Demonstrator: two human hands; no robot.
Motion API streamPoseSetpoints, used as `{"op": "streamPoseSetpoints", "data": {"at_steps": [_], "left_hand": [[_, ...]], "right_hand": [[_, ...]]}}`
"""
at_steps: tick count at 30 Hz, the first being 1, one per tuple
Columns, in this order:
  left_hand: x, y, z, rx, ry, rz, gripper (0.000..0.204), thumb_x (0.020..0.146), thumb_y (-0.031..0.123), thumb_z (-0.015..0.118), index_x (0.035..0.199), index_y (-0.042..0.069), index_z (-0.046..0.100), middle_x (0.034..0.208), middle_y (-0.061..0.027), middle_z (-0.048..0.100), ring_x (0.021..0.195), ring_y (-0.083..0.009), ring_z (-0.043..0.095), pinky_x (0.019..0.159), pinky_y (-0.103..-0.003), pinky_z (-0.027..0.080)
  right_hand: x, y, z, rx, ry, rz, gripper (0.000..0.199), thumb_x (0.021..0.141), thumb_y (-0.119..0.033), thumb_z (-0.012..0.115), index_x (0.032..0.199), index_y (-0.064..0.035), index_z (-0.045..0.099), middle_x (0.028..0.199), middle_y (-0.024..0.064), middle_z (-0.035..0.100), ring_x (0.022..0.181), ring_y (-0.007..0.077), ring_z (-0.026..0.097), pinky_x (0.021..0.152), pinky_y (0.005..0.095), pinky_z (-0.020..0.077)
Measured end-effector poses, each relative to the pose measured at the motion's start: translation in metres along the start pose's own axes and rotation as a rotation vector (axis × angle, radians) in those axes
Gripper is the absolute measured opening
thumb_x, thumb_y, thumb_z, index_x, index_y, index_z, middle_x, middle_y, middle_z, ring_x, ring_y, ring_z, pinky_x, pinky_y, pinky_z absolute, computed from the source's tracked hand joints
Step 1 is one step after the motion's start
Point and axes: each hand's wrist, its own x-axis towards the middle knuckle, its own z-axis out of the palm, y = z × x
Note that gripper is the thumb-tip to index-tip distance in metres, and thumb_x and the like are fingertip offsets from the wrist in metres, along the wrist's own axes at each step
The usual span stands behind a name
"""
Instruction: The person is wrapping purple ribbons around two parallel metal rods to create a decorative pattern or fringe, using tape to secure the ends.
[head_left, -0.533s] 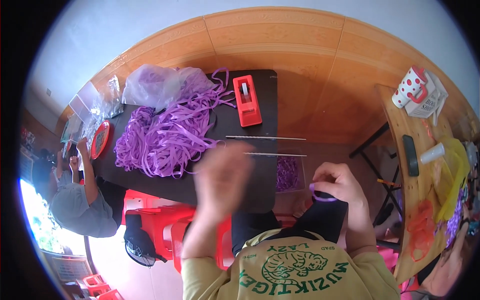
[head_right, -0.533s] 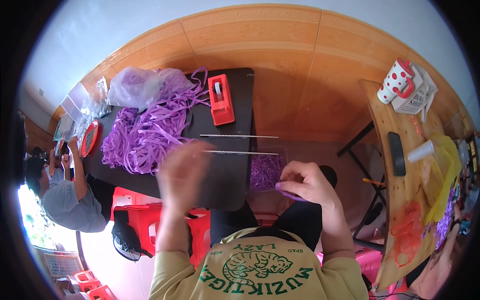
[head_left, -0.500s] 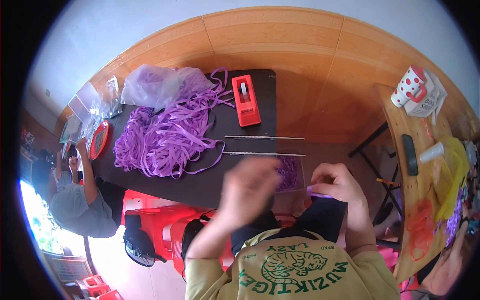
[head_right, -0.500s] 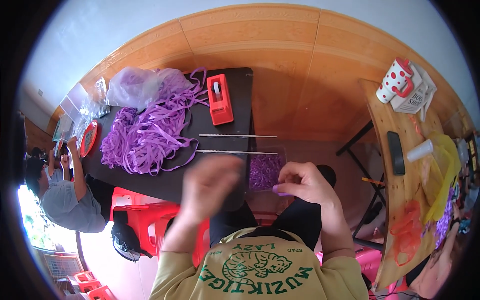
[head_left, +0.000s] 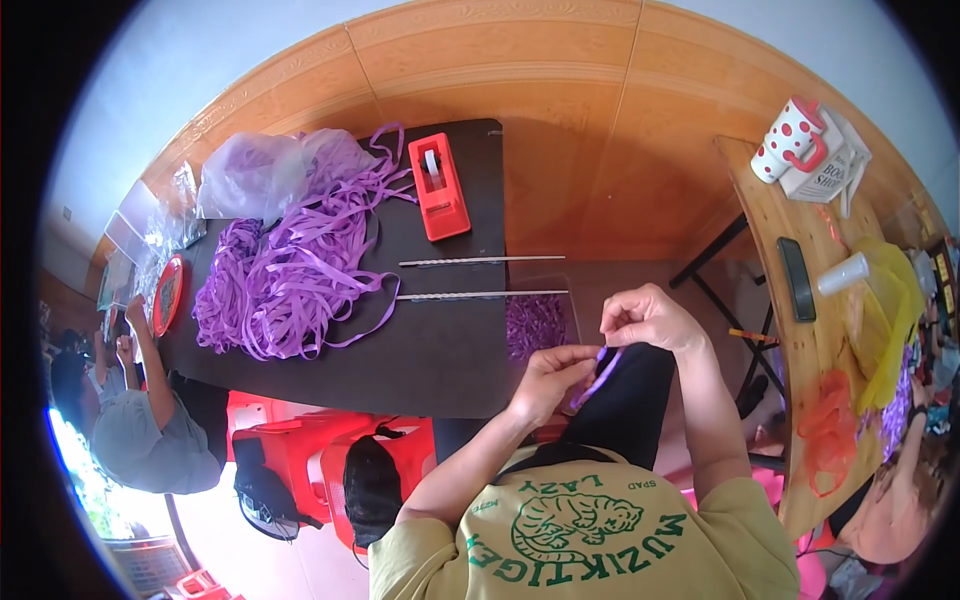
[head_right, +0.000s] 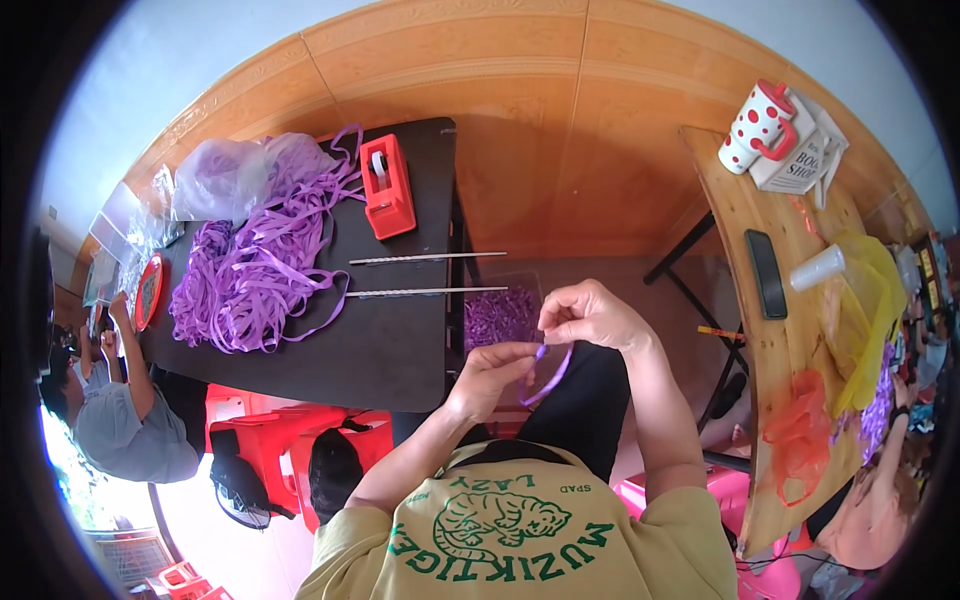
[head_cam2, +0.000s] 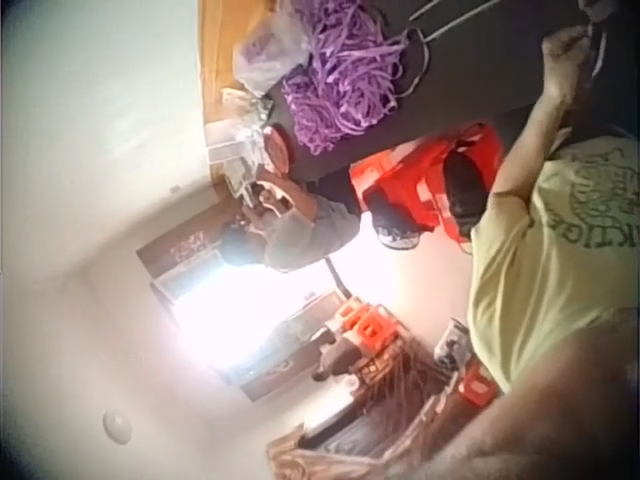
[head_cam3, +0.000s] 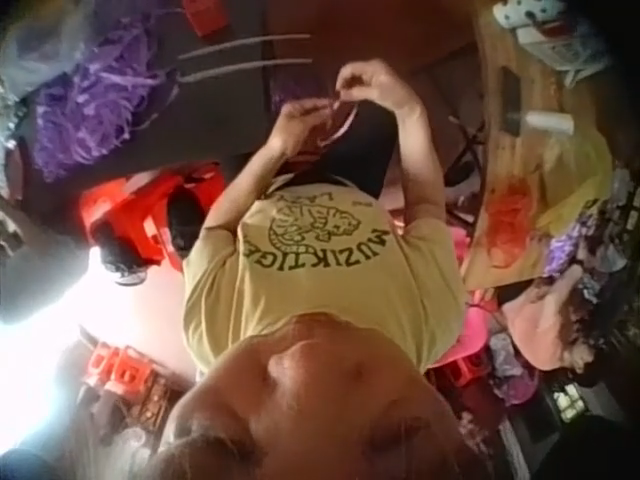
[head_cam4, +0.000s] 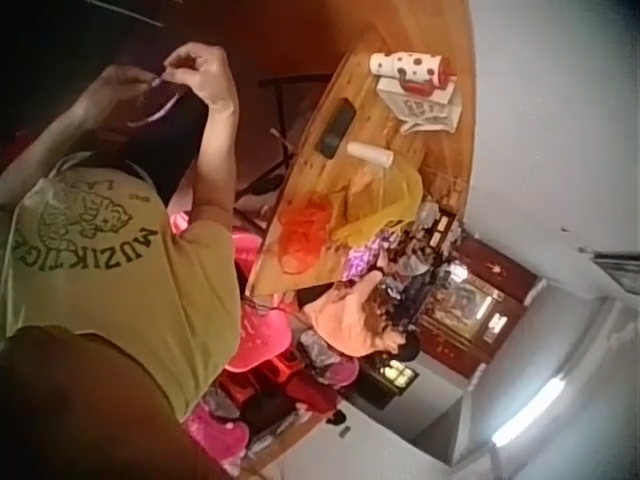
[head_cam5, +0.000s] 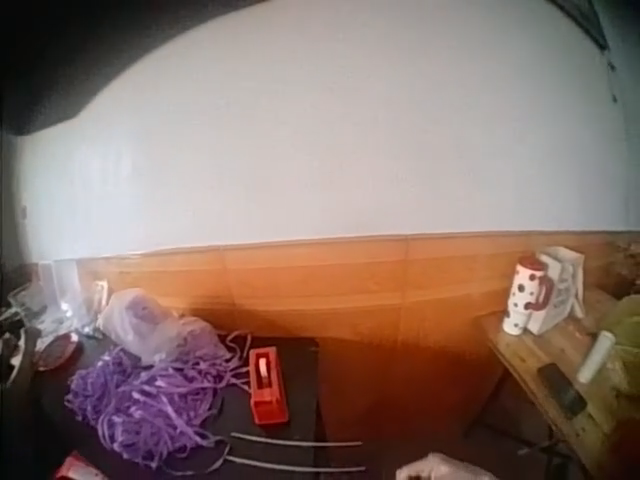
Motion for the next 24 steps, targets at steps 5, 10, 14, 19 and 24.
{"op": "streamPoseSetpoints", "data": {"at_steps": [5,10,14,19,24], "left_hand": [[0.035,-0.026,-0.019,0.119,0.026,0.125,0.015,0.089,0.008,0.060,0.100,-0.001,0.066,0.082,-0.0038,0.064,0.077,-0.0097,0.059,0.074,-0.023,0.045],[0.062,-0.013,-0.027,0.004,0.110,0.263,0.013,0.090,0.010,0.060,0.096,0.001,0.065,0.083,-0.0034,0.065,0.077,-0.0096,0.059,0.073,-0.023,0.045],[0.071,-0.004,-0.027,-0.118,0.166,0.381,0.013,0.090,0.009,0.059,0.099,0.001,0.064,0.086,-0.0052,0.065,0.078,-0.0110,0.059,0.075,-0.024,0.046],[0.076,-0.002,-0.029,-0.121,0.282,0.483,0.014,0.090,0.008,0.060,0.101,0.000,0.062,0.089,-0.0066,0.064,0.080,-0.0119,0.059,0.077,-0.025,0.046],[0.080,-0.001,-0.028,-0.154,0.395,0.498,0.015,0.089,0.006,0.059,0.102,-0.001,0.061,0.089,-0.0059,0.063,0.081,-0.0121,0.058,0.078,-0.025,0.045]], "right_hand": [[0.025,0.013,-0.018,0.010,0.003,0.014,0.012,0.075,0.008,0.065,0.085,0.0010,0.062,0.077,0.0008,0.060,0.071,0.0074,0.057,0.067,0.0218,0.0463],[0.070,-0.005,-0.035,-0.049,0.003,-0.039,0.014,0.075,0.007,0.065,0.086,-0.0004,0.060,0.076,-0.0005,0.058,0.072,0.0067,0.055,0.068,0.0220,0.0462],[0.107,-0.018,-0.037,-0.093,-0.064,-0.066,0.015,0.075,0.007,0.065,0.086,-0.0005,0.060,0.075,-0.0005,0.057,0.071,0.0069,0.055,0.065,0.0216,0.0458],[0.145,-0.017,-0.038,-0.065,-0.131,-0.029,0.013,0.075,0.003,0.069,0.085,-0.0016,0.062,0.069,-0.0010,0.057,0.064,0.0061,0.053,0.057,0.0201,0.0429],[0.161,0.001,-0.042,0.029,-0.113,-0.006,0.014,0.075,0.001,0.070,0.086,-0.0026,0.062,0.071,-0.0009,0.059,0.063,0.0054,0.053,0.055,0.0190,0.0417]]}}
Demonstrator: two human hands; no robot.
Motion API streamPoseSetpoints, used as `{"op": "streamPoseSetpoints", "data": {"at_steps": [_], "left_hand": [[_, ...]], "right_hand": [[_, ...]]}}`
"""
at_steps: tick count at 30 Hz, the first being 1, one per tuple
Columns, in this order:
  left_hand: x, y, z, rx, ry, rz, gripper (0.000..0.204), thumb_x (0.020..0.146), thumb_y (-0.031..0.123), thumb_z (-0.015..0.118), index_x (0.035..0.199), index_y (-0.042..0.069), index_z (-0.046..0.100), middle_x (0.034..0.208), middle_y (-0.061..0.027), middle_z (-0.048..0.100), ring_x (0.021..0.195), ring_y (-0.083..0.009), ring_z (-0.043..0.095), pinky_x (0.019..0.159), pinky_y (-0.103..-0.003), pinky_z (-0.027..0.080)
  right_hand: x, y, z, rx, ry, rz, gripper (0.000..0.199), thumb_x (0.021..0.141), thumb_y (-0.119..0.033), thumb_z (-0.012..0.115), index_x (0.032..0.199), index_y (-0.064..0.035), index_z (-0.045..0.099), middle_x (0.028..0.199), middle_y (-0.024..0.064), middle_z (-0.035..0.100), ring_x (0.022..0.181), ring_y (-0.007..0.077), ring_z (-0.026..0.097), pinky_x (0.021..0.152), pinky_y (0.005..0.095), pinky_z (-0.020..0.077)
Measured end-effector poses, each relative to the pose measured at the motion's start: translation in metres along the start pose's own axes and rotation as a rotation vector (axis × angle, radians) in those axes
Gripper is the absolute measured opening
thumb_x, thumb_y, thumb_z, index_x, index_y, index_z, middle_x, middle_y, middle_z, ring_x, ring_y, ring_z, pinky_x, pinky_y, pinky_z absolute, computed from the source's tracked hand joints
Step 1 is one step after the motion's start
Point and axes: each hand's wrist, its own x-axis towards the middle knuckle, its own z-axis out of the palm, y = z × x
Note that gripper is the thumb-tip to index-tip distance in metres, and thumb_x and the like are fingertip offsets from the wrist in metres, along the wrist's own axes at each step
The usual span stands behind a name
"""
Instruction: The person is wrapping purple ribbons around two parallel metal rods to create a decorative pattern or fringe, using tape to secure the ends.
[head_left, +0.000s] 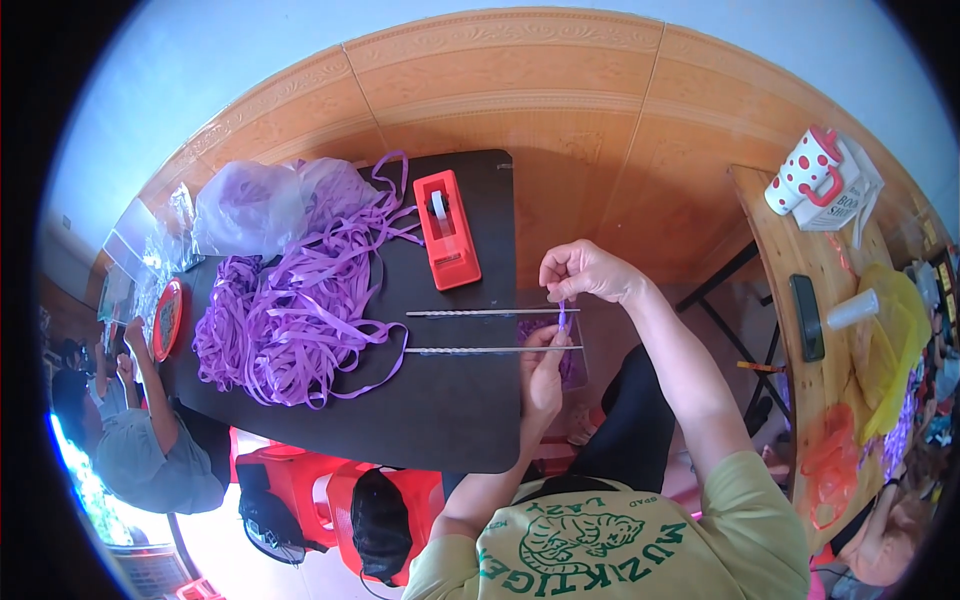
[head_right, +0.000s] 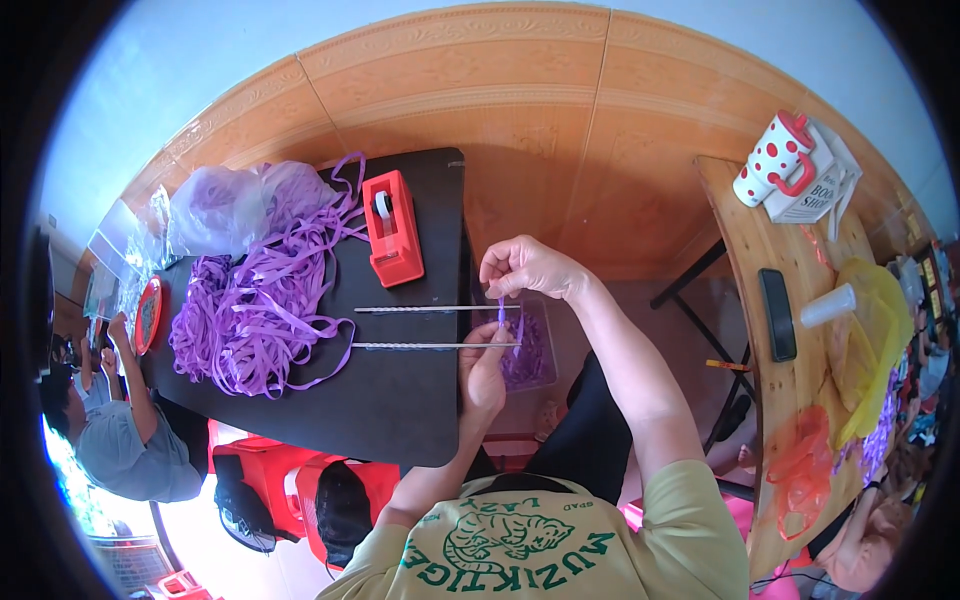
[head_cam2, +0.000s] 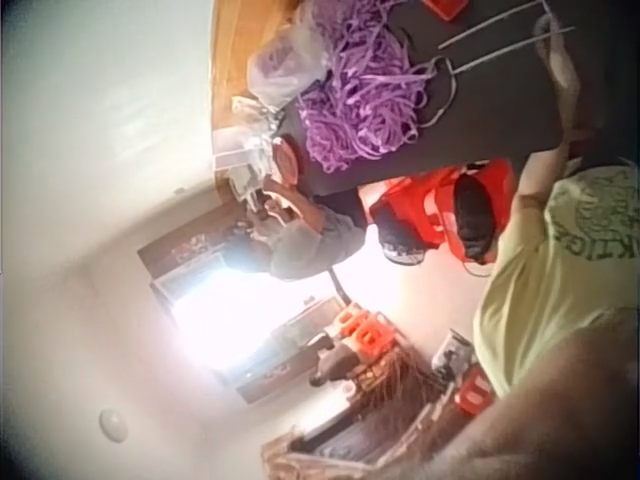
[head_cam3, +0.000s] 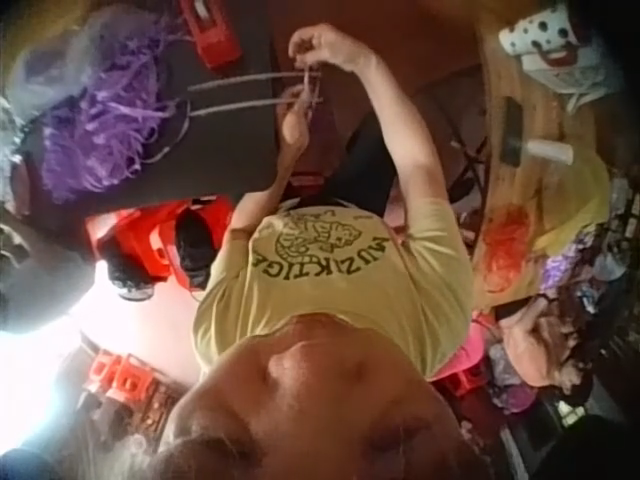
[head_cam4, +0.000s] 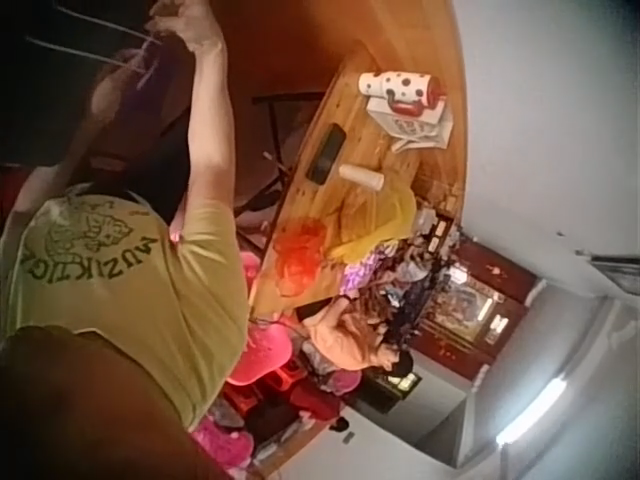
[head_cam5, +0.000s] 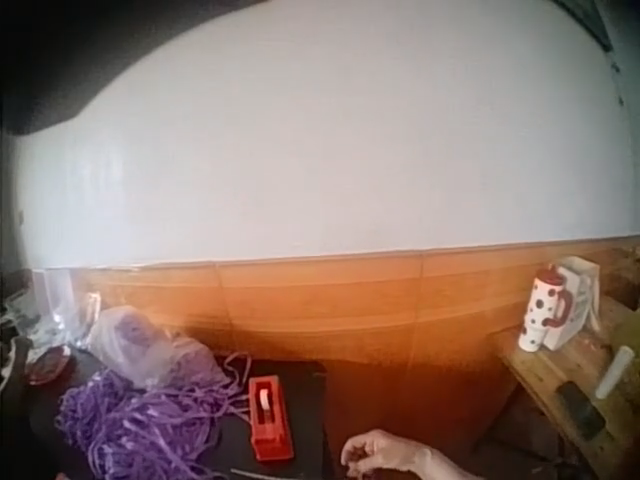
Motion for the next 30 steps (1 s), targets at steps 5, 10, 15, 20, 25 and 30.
{"op": "streamPoseSetpoints", "data": {"at_steps": [5,10,15,20,25,30], "left_hand": [[0.001,0.000,0.002,0.011,0.019,-0.002,0.018,0.089,0.005,0.058,0.106,-0.001,0.060,0.091,-0.0058,0.063,0.083,-0.0119,0.057,0.080,-0.025,0.045],[0.003,0.009,0.010,0.009,-0.013,0.040,0.026,0.089,0.004,0.058,0.114,-0.001,0.056,0.096,-0.0062,0.062,0.086,-0.0121,0.057,0.081,-0.026,0.045],[0.001,0.001,0.004,-0.006,-0.008,0.074,0.031,0.089,0.003,0.058,0.120,-0.001,0.054,0.099,-0.0066,0.062,0.087,-0.0116,0.058,0.079,-0.024,0.046],[0.005,0.001,0.001,0.082,-0.034,0.000,0.024,0.088,0.005,0.061,0.111,-0.002,0.060,0.088,-0.0050,0.063,0.075,-0.0099,0.059,0.070,-0.022,0.047],[0.004,0.003,0.001,0.132,0.047,-0.095,0.015,0.088,0.005,0.062,0.102,-0.001,0.064,0.083,-0.0039,0.063,0.071,-0.0080,0.057,0.067,-0.020,0.046],[0.012,-0.007,-0.007,0.206,0.037,-0.004,0.010,0.087,0.004,0.062,0.095,0.000,0.064,0.078,-0.0025,0.063,0.067,-0.0062,0.056,0.061,-0.019,0.042]], "right_hand": [[-0.003,0.036,0.005,0.301,-0.008,0.014,0.017,0.077,-0.004,0.070,0.091,-0.0038,0.061,0.074,-0.0008,0.060,0.067,0.0048,0.056,0.056,0.0163,0.0405],[-0.022,0.078,0.023,0.540,0.073,-0.025,0.013,0.083,-0.006,0.066,0.094,-0.0034,0.060,0.075,0.0000,0.061,0.064,0.0059,0.055,0.056,0.0172,0.0406],[-0.035,0.109,0.038,0.796,0.272,-0.027,0.011,0.081,-0.003,0.064,0.091,-0.0052,0.061,0.074,0.0010,0.060,0.061,0.0088,0.054,0.056,0.0218,0.0430],[-0.048,0.137,0.041,0.836,0.315,0.044,0.010,0.081,-0.001,0.062,0.089,-0.0053,0.061,0.076,0.0017,0.060,0.062,0.0104,0.055,0.057,0.0227,0.0446],[-0.066,0.168,0.068,0.973,0.377,0.103,0.009,0.081,0.000,0.062,0.087,-0.0061,0.060,0.078,0.0028,0.060,0.063,0.0122,0.055,0.056,0.0214,0.0429],[-0.094,0.208,0.096,1.118,0.280,-0.011,0.012,0.081,0.002,0.063,0.089,-0.0078,0.061,0.078,0.0029,0.060,0.063,0.0126,0.055,0.056,0.0231,0.0428]]}}
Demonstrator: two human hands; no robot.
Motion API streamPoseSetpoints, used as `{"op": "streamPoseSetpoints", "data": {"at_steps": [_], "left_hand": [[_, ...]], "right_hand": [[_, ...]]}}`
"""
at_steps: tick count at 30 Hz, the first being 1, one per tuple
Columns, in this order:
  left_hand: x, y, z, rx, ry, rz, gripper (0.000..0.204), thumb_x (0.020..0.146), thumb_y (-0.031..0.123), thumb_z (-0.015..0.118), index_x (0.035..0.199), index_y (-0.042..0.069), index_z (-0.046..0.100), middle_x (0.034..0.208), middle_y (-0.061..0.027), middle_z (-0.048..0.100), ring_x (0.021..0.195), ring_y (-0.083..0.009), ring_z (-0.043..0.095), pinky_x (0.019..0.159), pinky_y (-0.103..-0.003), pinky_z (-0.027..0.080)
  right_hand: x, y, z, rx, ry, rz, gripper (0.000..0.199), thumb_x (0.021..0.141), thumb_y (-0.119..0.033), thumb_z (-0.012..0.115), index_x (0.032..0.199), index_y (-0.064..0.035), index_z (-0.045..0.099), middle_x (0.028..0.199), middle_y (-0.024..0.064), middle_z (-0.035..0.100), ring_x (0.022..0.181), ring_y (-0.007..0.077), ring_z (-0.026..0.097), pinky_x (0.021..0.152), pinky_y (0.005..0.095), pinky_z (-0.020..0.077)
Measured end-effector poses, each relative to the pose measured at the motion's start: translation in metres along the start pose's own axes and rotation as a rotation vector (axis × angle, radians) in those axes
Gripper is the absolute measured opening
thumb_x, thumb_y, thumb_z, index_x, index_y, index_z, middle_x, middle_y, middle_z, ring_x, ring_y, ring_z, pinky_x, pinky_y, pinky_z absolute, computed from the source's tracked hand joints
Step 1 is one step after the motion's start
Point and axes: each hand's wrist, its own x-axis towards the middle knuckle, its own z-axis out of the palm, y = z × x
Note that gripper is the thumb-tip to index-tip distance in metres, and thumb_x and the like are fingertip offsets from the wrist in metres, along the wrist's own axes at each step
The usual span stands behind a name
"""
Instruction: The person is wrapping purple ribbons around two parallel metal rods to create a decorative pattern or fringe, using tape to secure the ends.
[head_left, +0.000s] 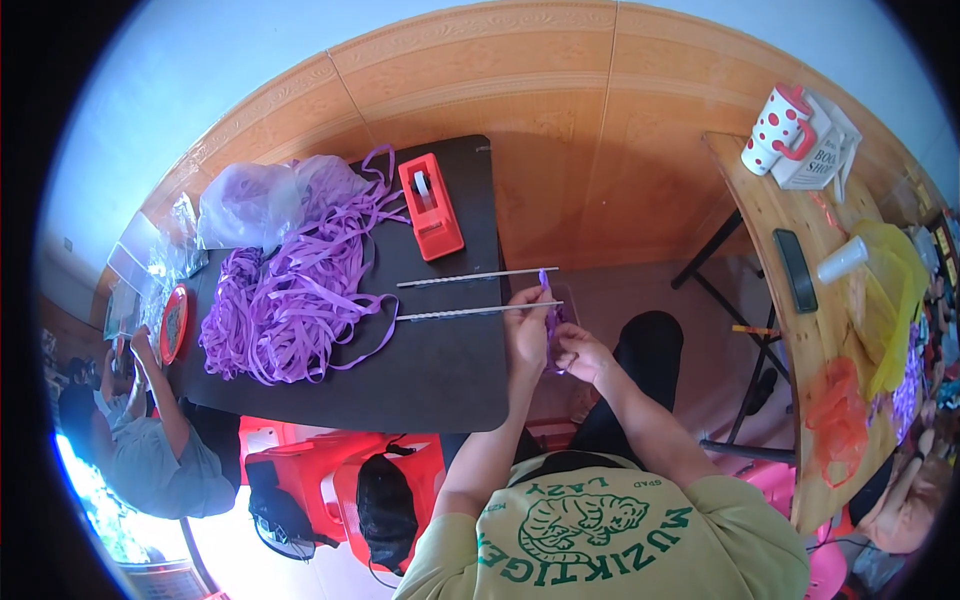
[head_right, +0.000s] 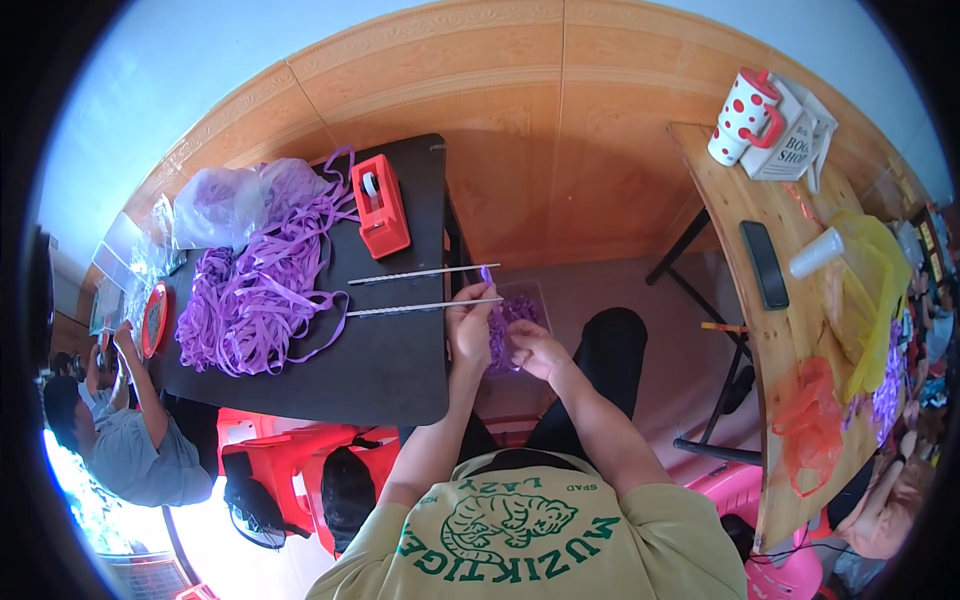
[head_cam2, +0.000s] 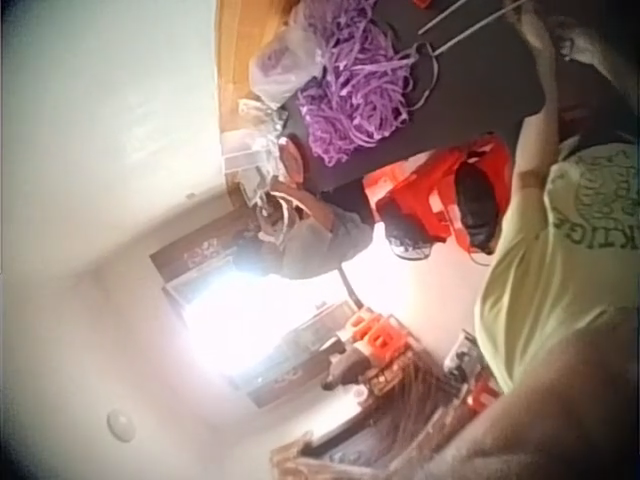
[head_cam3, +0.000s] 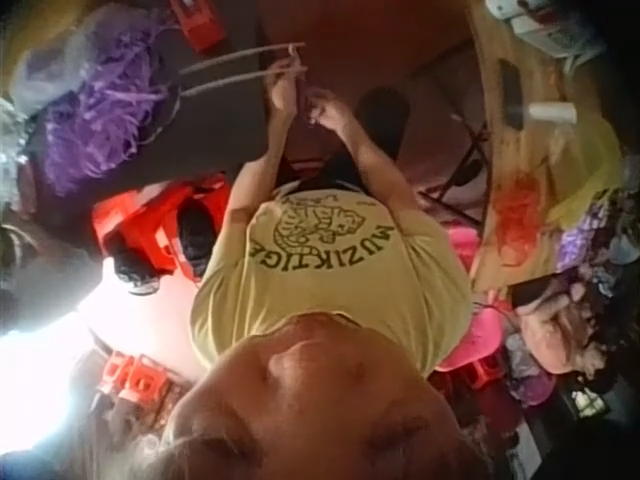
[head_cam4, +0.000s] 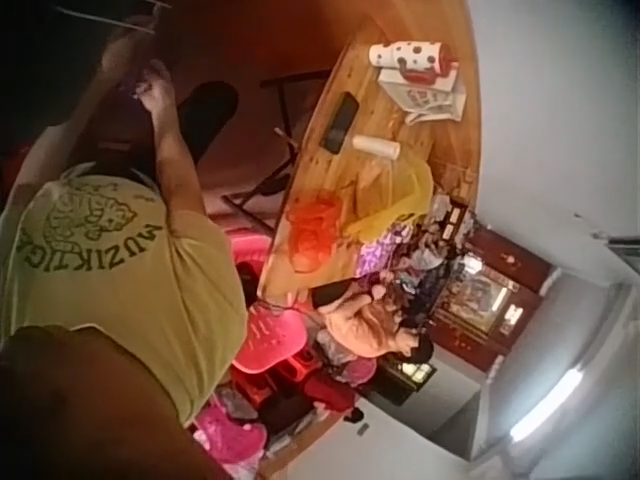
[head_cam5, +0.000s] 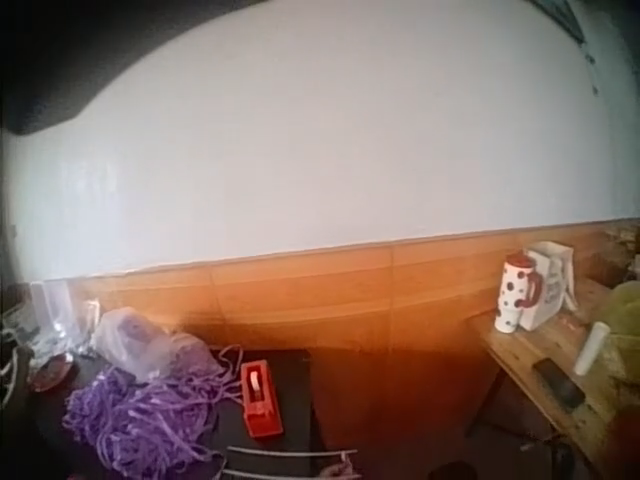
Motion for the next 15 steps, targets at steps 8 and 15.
{"op": "streamPoseSetpoints", "data": {"at_steps": [8,15], "left_hand": [[0.001,-0.001,0.000,-0.056,-0.029,0.038,0.009,0.087,0.006,0.063,0.094,0.001,0.065,0.075,-0.0037,0.064,0.065,-0.0070,0.056,0.060,-0.019,0.042],[-0.002,0.001,-0.002,0.006,-0.048,0.041,0.011,0.087,0.006,0.063,0.097,0.001,0.064,0.077,-0.0054,0.066,0.065,-0.0083,0.060,0.060,-0.020,0.044]], "right_hand": [[-0.012,0.053,-0.055,-0.383,0.558,-0.178,0.012,0.074,0.001,0.069,0.083,-0.0064,0.065,0.081,0.0043,0.064,0.071,0.0159,0.058,0.067,0.0303,0.0454],[-0.002,0.066,-0.079,-0.586,0.694,-0.105,0.012,0.071,0.002,0.064,0.077,-0.0083,0.066,0.077,0.0045,0.065,0.072,0.0163,0.060,0.065,0.0300,0.0472]]}}
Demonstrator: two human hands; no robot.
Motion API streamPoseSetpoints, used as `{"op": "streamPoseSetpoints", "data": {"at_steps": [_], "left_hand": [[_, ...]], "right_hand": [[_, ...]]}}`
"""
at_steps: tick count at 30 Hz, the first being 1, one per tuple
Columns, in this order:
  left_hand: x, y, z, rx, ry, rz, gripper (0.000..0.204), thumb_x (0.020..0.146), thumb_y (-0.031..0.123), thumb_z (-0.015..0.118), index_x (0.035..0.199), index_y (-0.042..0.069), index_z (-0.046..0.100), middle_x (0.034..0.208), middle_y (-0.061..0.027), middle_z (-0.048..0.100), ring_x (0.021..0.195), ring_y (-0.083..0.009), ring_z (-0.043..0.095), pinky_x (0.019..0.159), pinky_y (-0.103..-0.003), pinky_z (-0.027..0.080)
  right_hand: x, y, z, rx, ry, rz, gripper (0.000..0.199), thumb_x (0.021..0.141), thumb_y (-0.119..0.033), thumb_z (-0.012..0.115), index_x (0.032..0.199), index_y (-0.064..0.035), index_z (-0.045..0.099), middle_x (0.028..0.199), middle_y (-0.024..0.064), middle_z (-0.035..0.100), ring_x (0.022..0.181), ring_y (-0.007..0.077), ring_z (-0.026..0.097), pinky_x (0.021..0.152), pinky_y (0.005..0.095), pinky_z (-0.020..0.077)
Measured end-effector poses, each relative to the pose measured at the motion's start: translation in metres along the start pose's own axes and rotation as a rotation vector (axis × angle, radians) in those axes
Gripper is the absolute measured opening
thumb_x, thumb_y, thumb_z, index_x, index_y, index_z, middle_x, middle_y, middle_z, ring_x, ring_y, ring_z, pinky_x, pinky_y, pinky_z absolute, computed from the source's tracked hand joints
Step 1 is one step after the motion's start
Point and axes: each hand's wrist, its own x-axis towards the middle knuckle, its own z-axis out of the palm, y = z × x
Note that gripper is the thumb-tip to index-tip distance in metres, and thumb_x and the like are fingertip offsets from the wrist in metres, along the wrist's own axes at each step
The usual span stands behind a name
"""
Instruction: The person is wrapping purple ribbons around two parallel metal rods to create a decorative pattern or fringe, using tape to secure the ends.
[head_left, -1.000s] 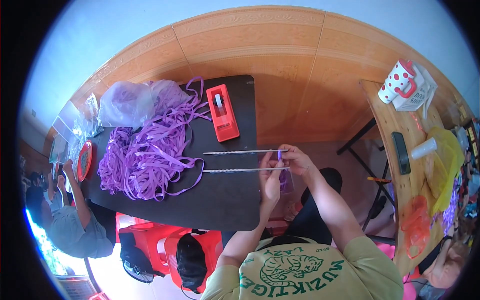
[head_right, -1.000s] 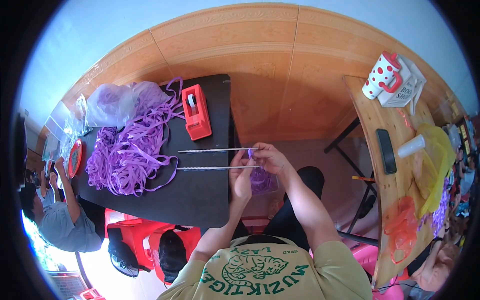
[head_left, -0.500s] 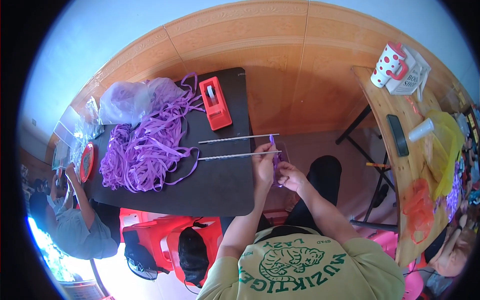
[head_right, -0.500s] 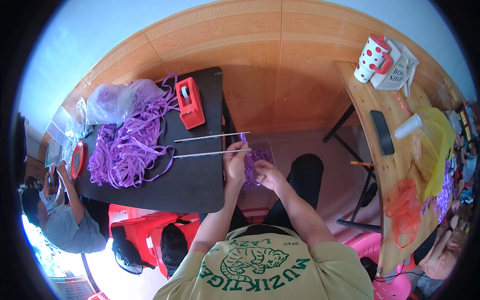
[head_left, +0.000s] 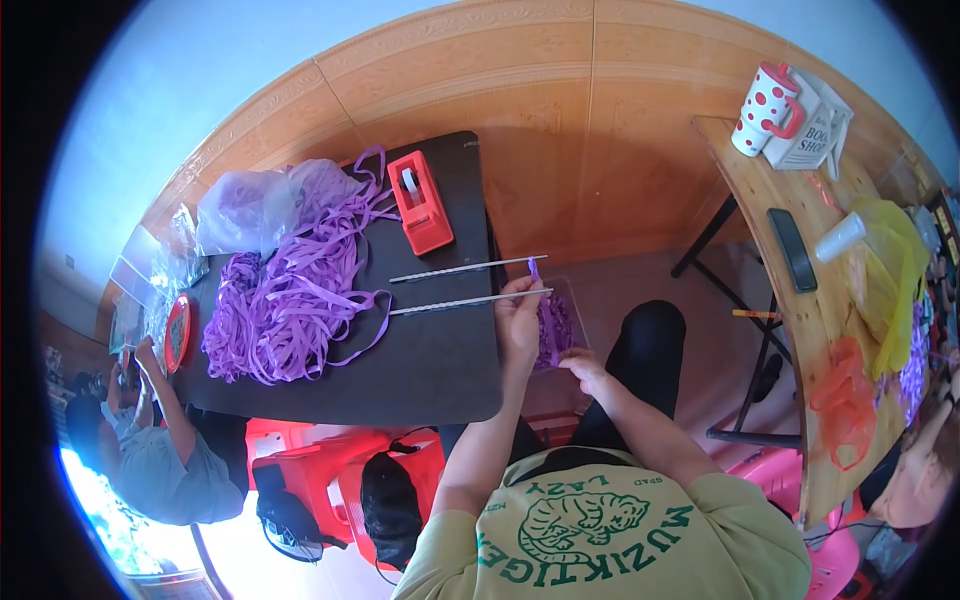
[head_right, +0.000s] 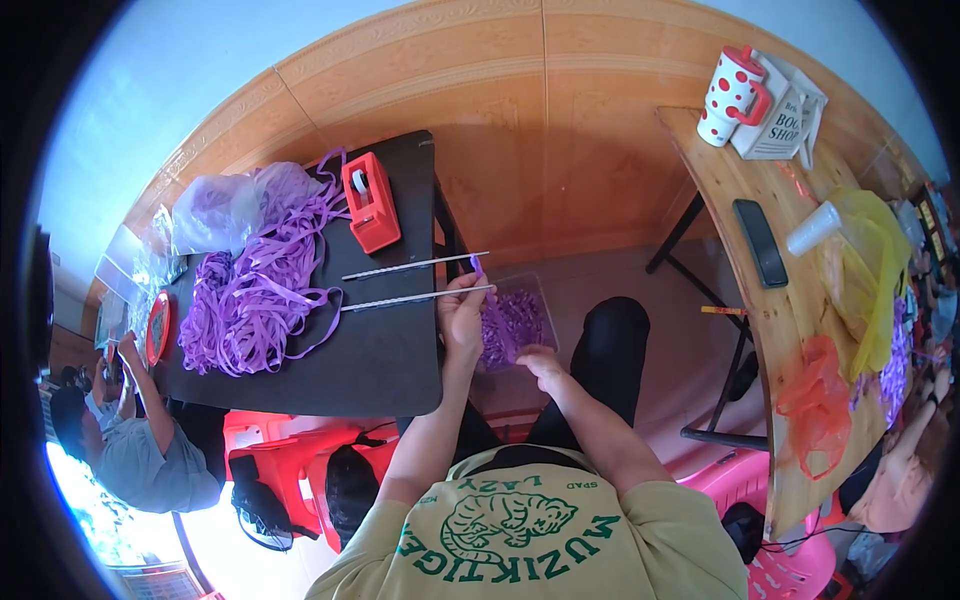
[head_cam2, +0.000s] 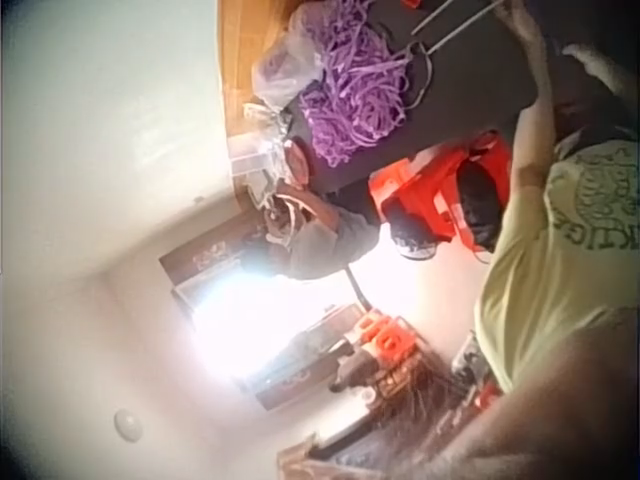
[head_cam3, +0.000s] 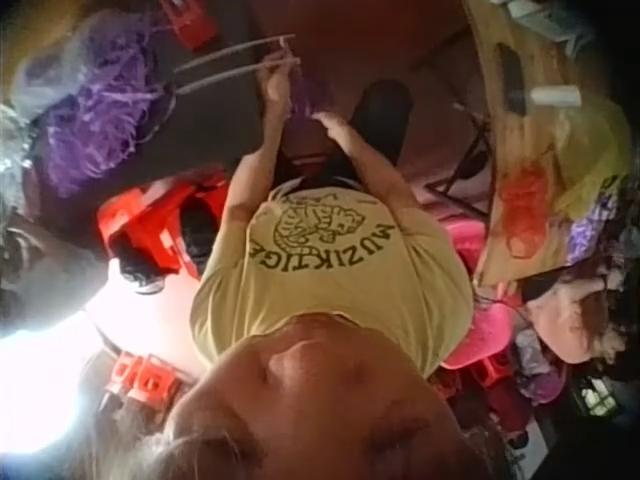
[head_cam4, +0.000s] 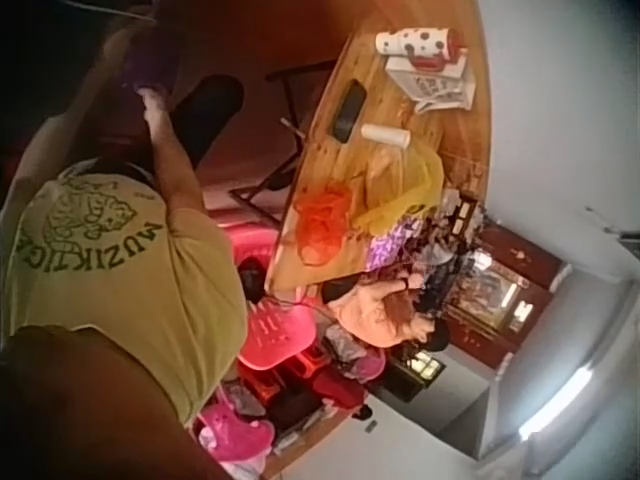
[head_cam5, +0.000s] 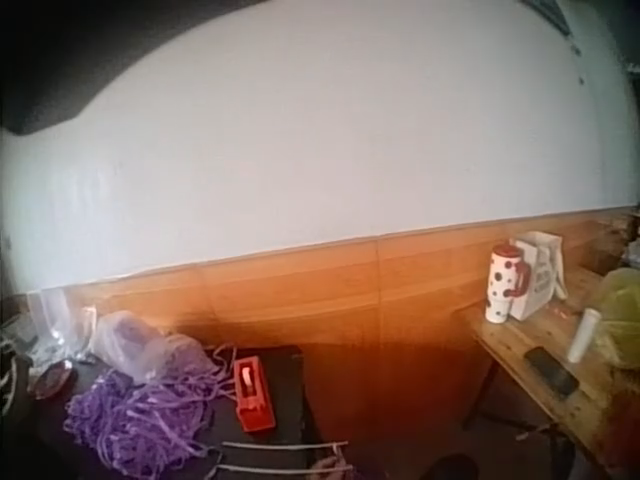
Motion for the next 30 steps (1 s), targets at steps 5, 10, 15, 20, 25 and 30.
{"op": "streamPoseSetpoints", "data": {"at_steps": [5,10,15,20,25,30], "left_hand": [[-0.006,-0.006,-0.001,0.063,-0.040,0.014,0.013,0.088,0.007,0.061,0.100,0.001,0.064,0.080,-0.0069,0.068,0.067,-0.0095,0.061,0.063,-0.021,0.047],[-0.033,-0.041,-0.031,0.139,-0.008,-0.071,0.023,0.091,0.006,0.057,0.113,0.000,0.059,0.087,-0.0092,0.068,0.074,-0.0128,0.063,0.071,-0.024,0.048],[-0.057,-0.082,-0.062,0.091,-0.050,-0.209,0.033,0.092,0.004,0.053,0.125,0.000,0.053,0.093,-0.0095,0.067,0.081,-0.0135,0.063,0.075,-0.025,0.048],[-0.047,-0.109,-0.101,0.344,-0.150,-0.278,0.028,0.091,0.006,0.053,0.119,0.001,0.057,0.095,-0.0104,0.065,0.080,-0.0140,0.061,0.069,-0.026,0.051],[-0.045,-0.134,-0.117,0.642,-0.270,-0.103,0.024,0.084,0.007,0.061,0.106,0.001,0.064,0.090,-0.0101,0.064,0.078,-0.0162,0.061,0.068,-0.031,0.051],[-0.040,-0.134,-0.110,0.906,-0.331,-0.027,0.017,0.077,0.011,0.063,0.091,0.001,0.067,0.076,-0.0092,0.064,0.067,-0.0145,0.060,0.061,-0.029,0.047]], "right_hand": [[-0.003,-0.005,0.001,-0.271,-0.047,0.082,0.017,0.067,0.003,0.067,0.079,-0.0079,0.068,0.078,0.0048,0.065,0.076,0.0177,0.060,0.069,0.0307,0.0467],[-0.013,-0.015,0.006,-0.288,-0.086,0.096,0.017,0.067,0.004,0.067,0.079,-0.0074,0.067,0.080,0.0046,0.065,0.078,0.0171,0.060,0.070,0.0305,0.0466],[0.009,0.012,-0.011,-0.182,-0.160,0.101,0.017,0.069,0.005,0.066,0.081,-0.0073,0.067,0.080,0.0047,0.065,0.078,0.0162,0.061,0.071,0.0291,0.0474],[0.008,0.012,-0.001,-0.208,-0.158,0.087,0.013,0.066,0.002,0.069,0.073,-0.0077,0.065,0.071,0.0002,0.062,0.068,0.0127,0.058,0.062,0.0277,0.0448],[0.004,0.001,-0.004,-0.307,-0.140,0.157,0.013,0.076,0.002,0.063,0.085,-0.0077,0.065,0.078,0.0020,0.062,0.072,0.0157,0.061,0.065,0.0308,0.0507],[-0.001,-0.002,-0.012,-0.256,-0.177,0.153,0.017,0.076,0.000,0.063,0.090,-0.0087,0.063,0.078,0.0022,0.062,0.070,0.0174,0.062,0.062,0.0320,0.0506]]}}
